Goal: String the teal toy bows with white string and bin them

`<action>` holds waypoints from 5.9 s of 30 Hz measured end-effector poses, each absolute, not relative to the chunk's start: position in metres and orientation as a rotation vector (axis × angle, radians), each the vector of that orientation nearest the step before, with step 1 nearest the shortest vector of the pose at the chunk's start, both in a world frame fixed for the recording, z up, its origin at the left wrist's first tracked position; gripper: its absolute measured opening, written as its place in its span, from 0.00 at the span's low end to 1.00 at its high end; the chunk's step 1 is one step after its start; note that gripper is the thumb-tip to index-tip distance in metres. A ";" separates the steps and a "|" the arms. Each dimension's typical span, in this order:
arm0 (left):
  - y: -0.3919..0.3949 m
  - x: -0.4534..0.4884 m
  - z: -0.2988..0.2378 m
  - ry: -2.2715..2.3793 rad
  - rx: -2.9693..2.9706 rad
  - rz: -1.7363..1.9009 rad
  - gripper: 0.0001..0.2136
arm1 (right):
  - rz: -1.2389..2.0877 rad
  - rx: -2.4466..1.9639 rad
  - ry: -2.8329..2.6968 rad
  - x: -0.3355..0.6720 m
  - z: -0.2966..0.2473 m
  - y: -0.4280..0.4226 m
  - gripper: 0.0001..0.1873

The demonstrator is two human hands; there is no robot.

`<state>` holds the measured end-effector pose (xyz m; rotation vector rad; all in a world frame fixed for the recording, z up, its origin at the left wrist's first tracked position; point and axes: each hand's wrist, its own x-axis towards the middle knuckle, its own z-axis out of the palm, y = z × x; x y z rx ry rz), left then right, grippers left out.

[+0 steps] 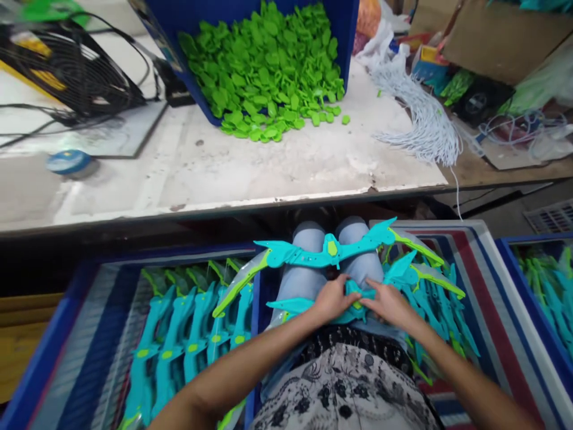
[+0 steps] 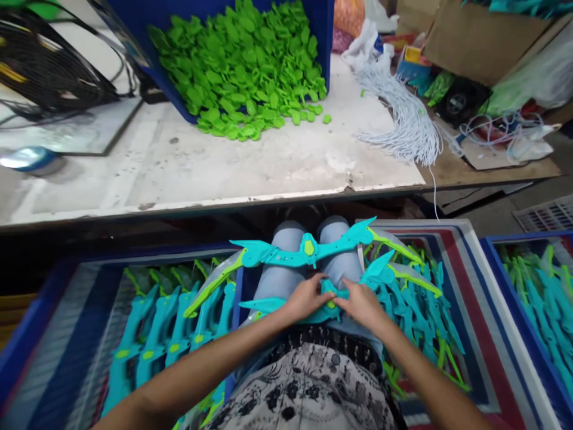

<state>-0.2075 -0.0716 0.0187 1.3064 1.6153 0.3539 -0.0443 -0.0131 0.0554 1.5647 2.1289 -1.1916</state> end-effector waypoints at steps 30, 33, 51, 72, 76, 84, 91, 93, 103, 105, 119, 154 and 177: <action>-0.083 -0.224 0.041 1.296 1.810 -0.071 0.40 | -0.128 0.845 3.073 -0.306 0.115 0.241 0.17; -0.085 -0.225 0.041 1.319 1.814 -0.079 0.40 | -0.289 0.964 3.082 -0.279 0.120 0.249 0.19; -0.066 -0.238 0.044 1.384 1.778 -0.079 0.42 | -0.550 0.616 2.905 -0.248 0.131 0.271 0.28; -0.059 -0.246 0.047 1.309 1.654 -0.160 0.46 | -0.978 1.035 3.202 -0.268 0.102 0.247 0.25; -0.061 -0.246 0.046 1.321 1.681 -0.184 0.47 | -0.671 1.215 3.389 -0.265 0.101 0.235 0.16; -0.069 -0.239 0.051 1.340 1.825 -0.187 0.41 | -0.393 1.115 3.251 -0.248 0.079 0.226 0.16; -0.077 -0.229 0.055 1.497 1.793 -0.038 0.27 | -0.437 1.265 3.431 -0.213 0.078 0.235 0.15; -0.067 -0.237 0.051 1.456 1.682 0.052 0.22 | -0.684 1.226 3.476 -0.185 0.080 0.223 0.16; -0.037 -0.255 0.022 1.338 1.320 0.229 0.23 | -2.208 1.707 2.227 -0.040 0.046 0.005 0.22; -0.035 -0.251 0.021 1.317 1.275 0.227 0.24 | -2.223 1.810 2.078 -0.033 0.028 -0.034 0.21; -0.042 -0.242 0.018 1.080 0.944 0.399 0.25 | -1.243 2.021 2.678 -0.056 0.015 -0.079 0.17; -0.148 -0.259 0.002 1.855 2.387 0.428 0.25 | -0.130 2.628 2.263 0.064 0.112 0.195 0.19; -0.020 -0.035 0.005 1.086 0.474 0.415 0.09 | -1.220 2.838 2.464 0.147 0.025 -0.043 0.11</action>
